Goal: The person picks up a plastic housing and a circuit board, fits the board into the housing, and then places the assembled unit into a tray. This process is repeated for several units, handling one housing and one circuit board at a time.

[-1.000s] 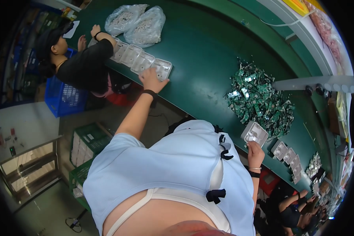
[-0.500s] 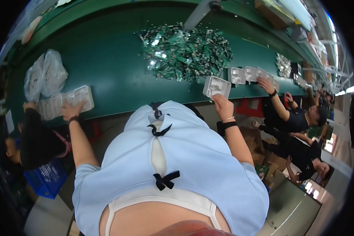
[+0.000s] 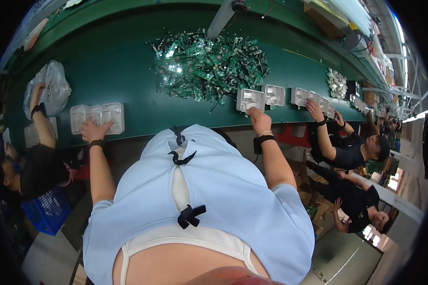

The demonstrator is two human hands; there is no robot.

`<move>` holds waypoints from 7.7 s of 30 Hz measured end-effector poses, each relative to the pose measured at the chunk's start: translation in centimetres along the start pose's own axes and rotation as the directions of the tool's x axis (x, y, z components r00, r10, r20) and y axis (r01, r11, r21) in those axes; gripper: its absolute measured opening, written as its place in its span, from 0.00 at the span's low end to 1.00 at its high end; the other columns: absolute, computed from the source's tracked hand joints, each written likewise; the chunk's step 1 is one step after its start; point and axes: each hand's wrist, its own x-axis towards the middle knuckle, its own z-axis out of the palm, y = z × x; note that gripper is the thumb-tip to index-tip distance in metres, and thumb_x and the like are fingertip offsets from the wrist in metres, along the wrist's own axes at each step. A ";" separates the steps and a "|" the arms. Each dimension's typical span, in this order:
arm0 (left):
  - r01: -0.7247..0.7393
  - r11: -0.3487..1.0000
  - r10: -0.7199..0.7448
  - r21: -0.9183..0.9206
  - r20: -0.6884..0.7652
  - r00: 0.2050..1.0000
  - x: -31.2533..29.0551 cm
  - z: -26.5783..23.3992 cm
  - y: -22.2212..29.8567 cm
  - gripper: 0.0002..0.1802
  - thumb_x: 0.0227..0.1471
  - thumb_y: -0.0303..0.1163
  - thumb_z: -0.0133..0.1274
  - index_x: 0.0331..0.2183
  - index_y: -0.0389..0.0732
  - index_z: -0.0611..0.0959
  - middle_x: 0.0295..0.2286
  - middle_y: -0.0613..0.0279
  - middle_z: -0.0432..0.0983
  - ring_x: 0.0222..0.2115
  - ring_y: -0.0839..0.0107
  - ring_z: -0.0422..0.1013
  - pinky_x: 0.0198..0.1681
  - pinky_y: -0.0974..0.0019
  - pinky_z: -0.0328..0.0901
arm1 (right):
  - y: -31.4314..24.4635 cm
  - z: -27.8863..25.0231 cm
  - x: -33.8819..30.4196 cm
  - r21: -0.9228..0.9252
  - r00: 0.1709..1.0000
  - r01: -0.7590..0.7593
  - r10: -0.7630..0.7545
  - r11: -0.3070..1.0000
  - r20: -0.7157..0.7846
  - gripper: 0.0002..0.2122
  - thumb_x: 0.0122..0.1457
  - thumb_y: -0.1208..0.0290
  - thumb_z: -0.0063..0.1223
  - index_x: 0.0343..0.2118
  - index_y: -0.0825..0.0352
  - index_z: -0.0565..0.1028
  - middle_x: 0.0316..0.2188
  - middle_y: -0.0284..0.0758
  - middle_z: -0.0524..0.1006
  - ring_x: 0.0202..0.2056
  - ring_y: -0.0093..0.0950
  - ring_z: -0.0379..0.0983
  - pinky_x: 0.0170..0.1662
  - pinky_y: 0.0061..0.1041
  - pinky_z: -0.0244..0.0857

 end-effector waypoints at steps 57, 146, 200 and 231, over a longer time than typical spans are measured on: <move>-0.405 0.904 0.385 -0.136 -0.151 0.910 -27.8 8.3 21.4 0.56 0.33 0.60 0.72 0.60 0.41 0.71 0.66 0.38 0.47 0.67 0.40 0.43 0.66 0.31 0.39 | 2.6 -0.2 21.6 0.828 0.853 -0.510 -0.012 -0.233 0.522 0.06 0.66 0.72 0.56 0.43 0.67 0.78 0.33 0.29 0.79 0.33 0.22 0.76 0.35 0.18 0.71; -0.607 0.223 0.654 -0.763 -0.345 0.673 -28.4 -10.6 29.3 0.56 0.34 0.32 0.69 0.64 0.41 0.59 0.61 0.46 0.57 0.58 0.47 0.65 0.56 0.56 0.67 | -9.7 -13.5 15.0 0.711 0.897 0.432 -0.349 0.555 -0.272 0.11 0.49 0.82 0.66 0.36 0.65 0.81 0.39 0.34 0.81 0.36 0.29 0.76 0.37 0.27 0.67; -0.440 0.871 0.386 -0.218 -0.251 0.888 -23.5 5.0 20.5 0.40 0.42 0.42 0.71 0.55 0.38 0.74 0.58 0.42 0.63 0.60 0.43 0.60 0.63 0.45 0.56 | 14.8 -4.1 1.9 0.157 0.941 0.333 -0.316 0.930 -0.122 0.03 0.53 0.78 0.59 0.31 0.65 0.79 0.32 0.38 0.79 0.36 0.42 0.75 0.42 0.39 0.70; -0.541 0.823 0.478 -0.173 -0.304 0.824 -25.6 9.7 19.0 0.49 0.35 0.45 0.73 0.60 0.47 0.71 0.60 0.50 0.64 0.63 0.53 0.58 0.66 0.40 0.44 | -2.4 8.2 10.7 0.433 0.407 -0.829 -0.149 0.355 0.901 0.12 0.63 0.61 0.62 0.44 0.63 0.81 0.33 0.26 0.82 0.26 0.13 0.72 0.25 0.12 0.63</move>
